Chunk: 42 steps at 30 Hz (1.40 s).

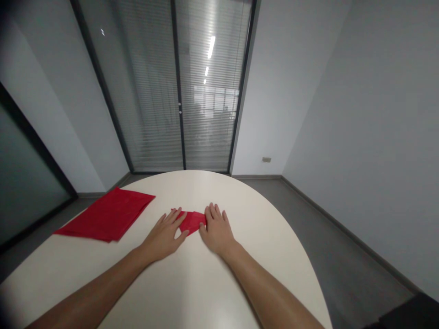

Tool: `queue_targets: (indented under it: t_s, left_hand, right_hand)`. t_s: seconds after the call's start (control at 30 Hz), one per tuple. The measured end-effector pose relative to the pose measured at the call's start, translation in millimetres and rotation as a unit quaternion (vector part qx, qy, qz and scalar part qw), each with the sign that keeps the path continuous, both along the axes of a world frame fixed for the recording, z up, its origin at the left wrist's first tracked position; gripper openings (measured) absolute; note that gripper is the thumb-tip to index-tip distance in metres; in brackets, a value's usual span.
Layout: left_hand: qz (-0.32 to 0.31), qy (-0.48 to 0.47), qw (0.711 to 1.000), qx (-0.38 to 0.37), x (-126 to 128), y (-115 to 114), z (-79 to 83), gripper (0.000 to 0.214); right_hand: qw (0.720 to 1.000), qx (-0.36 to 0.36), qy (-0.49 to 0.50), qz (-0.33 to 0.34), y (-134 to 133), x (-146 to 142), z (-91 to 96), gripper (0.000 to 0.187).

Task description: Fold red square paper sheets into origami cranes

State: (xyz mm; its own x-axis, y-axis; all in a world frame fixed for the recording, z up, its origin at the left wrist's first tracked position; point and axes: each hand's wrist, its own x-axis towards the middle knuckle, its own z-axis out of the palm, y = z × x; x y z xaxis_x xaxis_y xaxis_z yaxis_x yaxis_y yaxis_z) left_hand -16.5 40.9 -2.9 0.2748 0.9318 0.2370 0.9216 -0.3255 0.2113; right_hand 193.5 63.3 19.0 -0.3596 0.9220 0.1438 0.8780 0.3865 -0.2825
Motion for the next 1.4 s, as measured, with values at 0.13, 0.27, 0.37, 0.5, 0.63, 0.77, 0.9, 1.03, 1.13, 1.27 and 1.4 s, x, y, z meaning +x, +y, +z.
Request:
queue_targets:
  t_s: [0.13,0.27,0.37,0.5,0.63,0.77,0.9,1.03,1.13,1.27,1.4]
  left_hand:
    - [-0.006,-0.005,1.0,-0.001,0.1,-0.8,2.0,0.062]
    - [-0.038,-0.006,0.999,-0.013,-0.6,-2.2,5.0,0.06]
    - [-0.045,-0.013,0.999,-0.014,-1.7,-2.0,5.1,0.058]
    - [-0.064,-0.051,0.996,0.026,-3.3,1.2,2.9,0.05]
    - [-0.094,-0.109,0.987,0.074,-4.0,4.5,3.6,0.036]
    - [-0.099,-0.099,0.988,0.069,-2.4,3.1,9.0,0.039]
    - [-0.081,-0.072,0.991,0.081,0.9,-1.8,15.8,0.035]
    - [-0.041,-0.056,0.993,0.093,2.9,-4.7,18.2,0.03]
    - [-0.021,-0.058,0.993,0.097,2.7,-4.7,16.9,0.031]
    - [-0.03,-0.057,0.993,0.094,2.3,-3.9,16.0,0.033]
    - [-0.046,-0.048,0.994,0.085,2.5,-4.3,17.4,0.036]
  right_hand:
    - [0.995,0.06,0.036,0.069,-0.8,-0.7,0.6,0.062]
    - [0.99,0.038,0.059,0.122,-1.8,-0.5,-2.8,0.058]
    - [0.995,0.028,0.057,0.077,2.9,3.4,-6.9,0.053]
    - [0.997,0.046,0.054,0.018,14.4,12.2,-11.7,0.053]
    - [0.99,0.091,0.078,0.069,20.1,15.7,-14.5,0.056]
    - [0.983,0.1,0.091,0.123,18.7,13.8,-12.2,0.048]
    - [0.973,0.098,0.105,0.178,14.2,11.9,-2.1,0.041]
    - [0.967,0.068,0.11,0.221,8.6,9.7,7.8,0.036]
    - [0.966,0.055,0.109,0.229,7.4,8.4,8.0,0.035]
    - [0.963,0.06,0.122,0.231,9.9,8.7,3.0,0.033]
    - [0.955,0.079,0.158,0.24,12.0,8.9,0.8,0.03]
